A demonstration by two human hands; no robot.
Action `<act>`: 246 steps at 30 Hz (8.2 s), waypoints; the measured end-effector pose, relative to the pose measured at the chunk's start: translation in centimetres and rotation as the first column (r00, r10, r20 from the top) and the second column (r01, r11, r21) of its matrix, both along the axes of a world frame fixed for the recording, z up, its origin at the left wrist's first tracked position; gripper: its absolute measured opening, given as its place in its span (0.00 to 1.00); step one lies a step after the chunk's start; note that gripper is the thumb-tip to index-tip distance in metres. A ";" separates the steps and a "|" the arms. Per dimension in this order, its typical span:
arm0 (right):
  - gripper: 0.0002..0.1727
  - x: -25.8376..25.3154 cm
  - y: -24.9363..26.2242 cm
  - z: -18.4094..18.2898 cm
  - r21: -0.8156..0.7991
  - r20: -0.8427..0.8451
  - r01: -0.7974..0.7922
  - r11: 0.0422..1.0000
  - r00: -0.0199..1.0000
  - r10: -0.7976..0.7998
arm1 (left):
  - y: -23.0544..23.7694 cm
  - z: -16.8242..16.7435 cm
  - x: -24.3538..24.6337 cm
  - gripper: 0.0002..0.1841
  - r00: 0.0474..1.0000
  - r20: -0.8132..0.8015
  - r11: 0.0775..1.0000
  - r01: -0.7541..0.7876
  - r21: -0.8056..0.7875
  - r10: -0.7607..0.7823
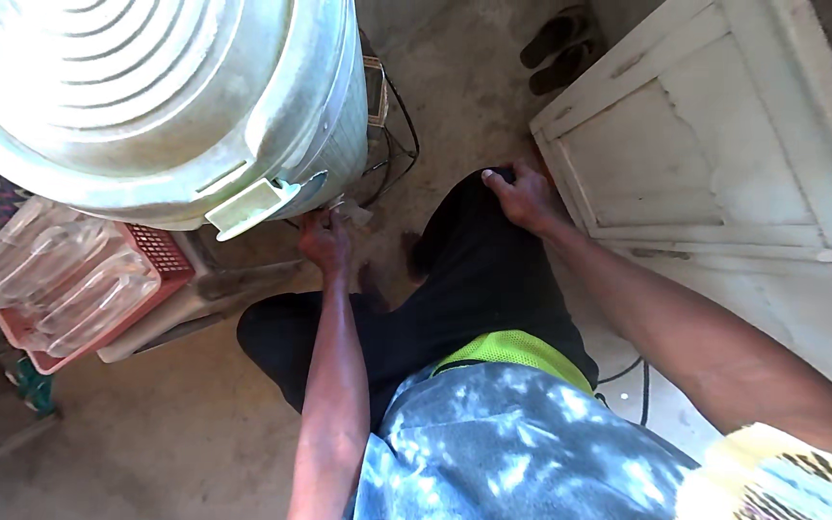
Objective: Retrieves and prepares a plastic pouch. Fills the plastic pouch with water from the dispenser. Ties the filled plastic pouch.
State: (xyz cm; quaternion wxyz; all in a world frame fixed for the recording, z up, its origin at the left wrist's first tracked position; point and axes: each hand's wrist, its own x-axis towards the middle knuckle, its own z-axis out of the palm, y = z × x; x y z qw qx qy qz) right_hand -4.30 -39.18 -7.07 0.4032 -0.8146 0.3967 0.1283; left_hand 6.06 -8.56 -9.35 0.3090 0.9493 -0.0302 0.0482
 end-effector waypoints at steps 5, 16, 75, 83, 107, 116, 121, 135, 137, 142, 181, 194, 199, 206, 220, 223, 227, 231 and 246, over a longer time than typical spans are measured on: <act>0.37 0.0 -0.1 -0.1 -0.002 -0.006 -0.001 1.000 1.000 0.001 | 0.6 -0.8 -0.1 0.14 1.000 -0.003 1.000 0.001 0.028 -0.001; 0.36 0.0 -0.1 -0.2 0.001 0.002 0.007 1.000 1.000 -0.007 | 0.3 -0.8 0.0 0.13 1.000 -0.006 1.000 -0.021 -0.001 0.021; 0.36 -0.1 -0.2 -0.5 0.006 0.014 0.018 1.000 1.000 -0.018 | -0.1 -0.9 0.2 0.12 0.999 0.008 0.999 -0.050 0.010 0.050; 0.35 -0.1 -0.3 -0.7 0.019 0.033 0.022 1.000 0.999 -0.023 | -0.1 -1.1 0.4 0.11 0.999 0.035 0.999 -0.042 -0.004 0.042; 0.35 -0.1 -0.3 -0.6 0.012 0.022 0.026 1.000 0.999 -0.026 | -0.1 -1.3 0.6 0.10 0.998 0.026 0.998 -0.059 -0.028 0.060; 0.33 0.0 0.0 -0.1 -0.017 0.012 0.007 1.000 1.000 -0.007 | -0.1 -1.2 0.4 0.11 0.998 0.016 0.997 -0.061 -0.038 0.062; 0.34 0.5 2.6 1.5 -0.305 -0.130 -0.282 0.910 0.958 0.254 | 0.0 -1.1 0.3 0.13 0.997 -0.049 0.998 -0.059 -0.016 0.058; 0.26 13.7 15.3 5.3 0.561 -0.064 -0.222 0.798 0.949 0.309 | -0.1 -0.6 1.0 0.14 0.998 -0.021 0.997 -0.054 -0.047 0.053; 0.28 13.7 16.1 5.3 0.547 -0.056 -0.231 0.804 0.949 0.311 | -0.1 -0.5 0.9 0.14 0.998 -0.031 0.996 -0.064 -0.056 0.062; 0.18 13.4 18.2 4.0 0.499 -0.016 -0.170 0.850 0.979 0.205 | -0.1 -0.5 0.8 0.13 0.999 -0.002 0.998 -0.033 -0.057 0.033; 0.23 12.2 19.5 3.1 0.840 -0.195 0.194 0.507 0.979 -0.053 | 1.1 -1.6 -0.3 0.07 0.994 -0.089 0.841 -0.098 -0.532 0.059; 0.07 13.7 17.3 3.4 0.692 -0.054 -0.015 0.722 0.996 0.073 | 0.6 -2.0 1.3 0.10 0.990 0.136 0.992 0.039 -0.118 -0.023; 0.08 13.5 18.3 3.7 0.623 -0.084 0.043 0.781 0.996 0.011 | 0.8 -2.5 1.4 0.09 0.989 0.148 0.985 0.042 -0.170 -0.017; 0.04 13.6 18.8 4.0 0.599 -0.088 0.068 0.798 0.996 -0.019 | 0.5 -1.4 1.1 0.11 0.999 0.050 0.984 0.008 -0.179 0.001; 0.04 13.6 18.9 3.9 0.598 -0.054 0.039 0.801 0.999 -0.008 | 0.5 -1.2 1.1 0.10 0.998 0.057 0.989 -0.003 -0.147 0.011; 0.03 13.7 18.9 3.8 0.597 -0.071 0.055 0.800 0.997 -0.015 | 0.5 -1.0 1.1 0.11 1.000 0.019 0.990 -0.011 -0.142 0.014; 0.02 13.7 18.8 3.7 0.596 -0.047 0.030 0.802 0.999 -0.002 | 0.4 -0.5 1.1 0.12 1.000 0.000 0.991 -0.017 -0.132 0.017; 0.06 13.6 18.9 3.8 0.601 -0.047 0.029 0.799 0.999 -0.002 | 0.4 -0.3 1.0 0.11 0.999 -0.025 0.989 -0.029 -0.142 0.026; 0.09 13.3 19.2 3.7 0.542 -0.030 -0.036 0.839 0.998 0.062 | 1.4 -0.7 -0.7 0.18 0.997 -0.069 0.982 0.032 -0.189 -0.045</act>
